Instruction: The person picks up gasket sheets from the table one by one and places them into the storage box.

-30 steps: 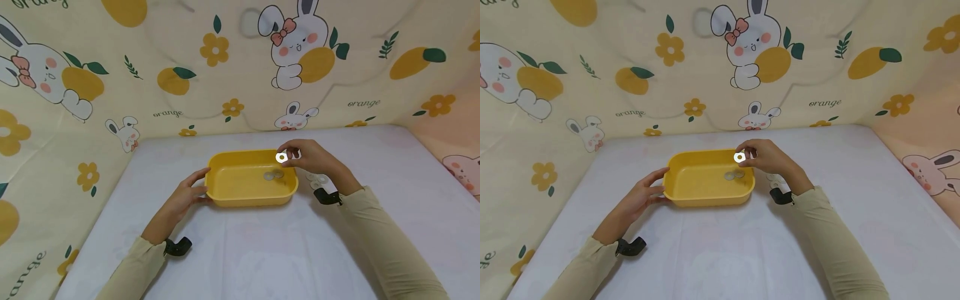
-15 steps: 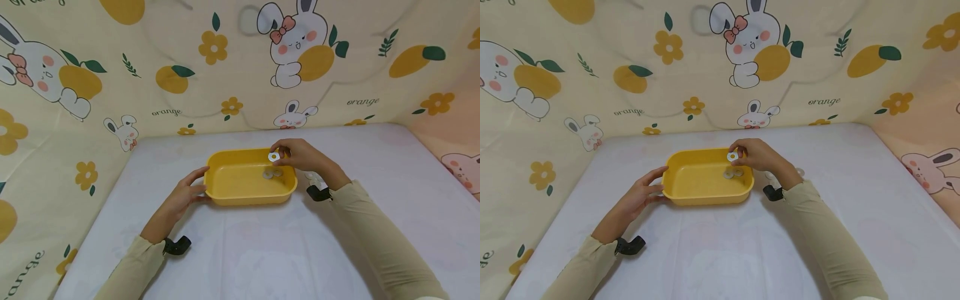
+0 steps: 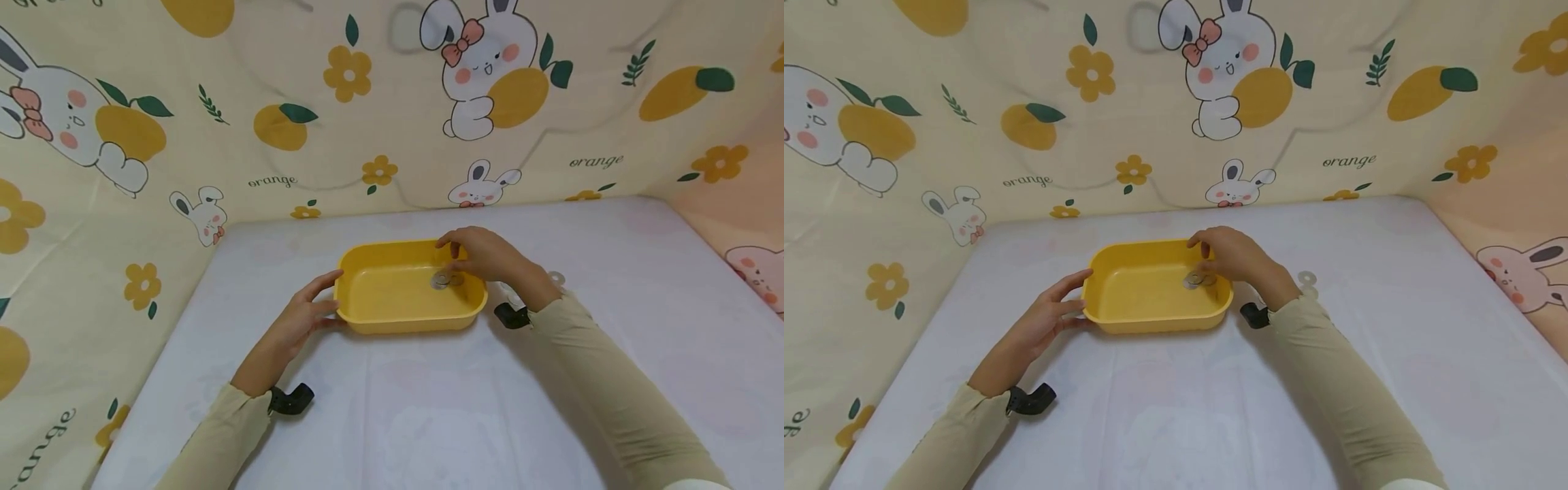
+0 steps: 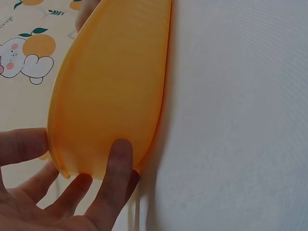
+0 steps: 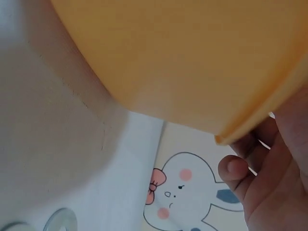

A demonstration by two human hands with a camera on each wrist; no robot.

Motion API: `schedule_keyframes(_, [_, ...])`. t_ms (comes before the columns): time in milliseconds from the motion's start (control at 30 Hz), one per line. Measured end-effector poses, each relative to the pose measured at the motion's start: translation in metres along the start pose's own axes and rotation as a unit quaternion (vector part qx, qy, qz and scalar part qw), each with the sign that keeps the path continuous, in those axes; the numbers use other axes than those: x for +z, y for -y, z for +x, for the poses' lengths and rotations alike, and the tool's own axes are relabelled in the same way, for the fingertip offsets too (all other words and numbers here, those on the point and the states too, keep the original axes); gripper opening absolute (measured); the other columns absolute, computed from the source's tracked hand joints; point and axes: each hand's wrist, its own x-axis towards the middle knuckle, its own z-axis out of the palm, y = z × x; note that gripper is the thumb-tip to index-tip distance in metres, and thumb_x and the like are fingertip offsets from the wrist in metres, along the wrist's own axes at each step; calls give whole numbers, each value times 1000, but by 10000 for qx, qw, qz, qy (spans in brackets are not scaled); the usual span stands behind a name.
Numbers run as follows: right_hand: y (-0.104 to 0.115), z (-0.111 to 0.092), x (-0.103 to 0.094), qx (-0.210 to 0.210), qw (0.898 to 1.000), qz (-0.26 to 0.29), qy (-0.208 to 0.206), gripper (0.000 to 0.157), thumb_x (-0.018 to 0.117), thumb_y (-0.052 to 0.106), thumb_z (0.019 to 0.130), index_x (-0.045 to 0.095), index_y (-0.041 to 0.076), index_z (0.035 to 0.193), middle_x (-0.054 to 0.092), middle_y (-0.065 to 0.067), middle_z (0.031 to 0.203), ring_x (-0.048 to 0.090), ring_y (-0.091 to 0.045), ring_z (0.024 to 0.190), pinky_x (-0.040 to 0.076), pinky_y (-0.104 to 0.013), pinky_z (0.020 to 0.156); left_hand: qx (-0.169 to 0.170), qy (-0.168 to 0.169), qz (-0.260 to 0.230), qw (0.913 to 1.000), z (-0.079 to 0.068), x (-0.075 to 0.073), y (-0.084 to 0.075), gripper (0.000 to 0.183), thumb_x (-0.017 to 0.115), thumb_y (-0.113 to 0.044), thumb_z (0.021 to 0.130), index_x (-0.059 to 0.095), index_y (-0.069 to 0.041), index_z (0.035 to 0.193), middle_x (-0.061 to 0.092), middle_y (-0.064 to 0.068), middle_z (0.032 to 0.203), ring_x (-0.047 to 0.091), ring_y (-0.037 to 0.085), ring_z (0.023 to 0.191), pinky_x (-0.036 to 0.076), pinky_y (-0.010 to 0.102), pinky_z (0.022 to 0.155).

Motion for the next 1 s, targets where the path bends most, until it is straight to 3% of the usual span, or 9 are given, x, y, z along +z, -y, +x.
schedule_keyframes(267, [-6,-22,-5,-23,9997,59,-248,41,74,24,90,64,10,127,64,-5,97,56,-26,89,47,-35,79,-107,-138,27,9998,1,2,-1,61,48,-3,98,36,-20,154,24,4,163,41,34,138,51,47,105])
schedule_keyframes(533, [-19,-57,-16,279,9988,171,-371,38,73,27,91,65,14,125,63,-1,98,52,-20,89,46,-32,73,-80,-90,74,9999,0,1,0,60,47,-4,99,35,-21,155,23,5,164,41,34,138,49,50,108])
schedule_keyframes(800, [-45,-91,-29,496,9974,125,-499,35,73,27,91,66,15,123,63,0,96,51,-18,89,44,-30,71,-114,-141,55,9998,-1,1,-1,61,47,-3,98,35,-21,155,23,5,163,40,33,139,47,50,110])
schedule_keyframes(1000, [-72,-111,-31,741,9968,69,-297,34,73,19,90,67,10,122,63,-2,95,53,-18,87,46,-29,70,-109,-72,38,9999,-1,2,-2,60,47,-3,99,33,-20,156,22,5,164,37,33,141,45,51,111])
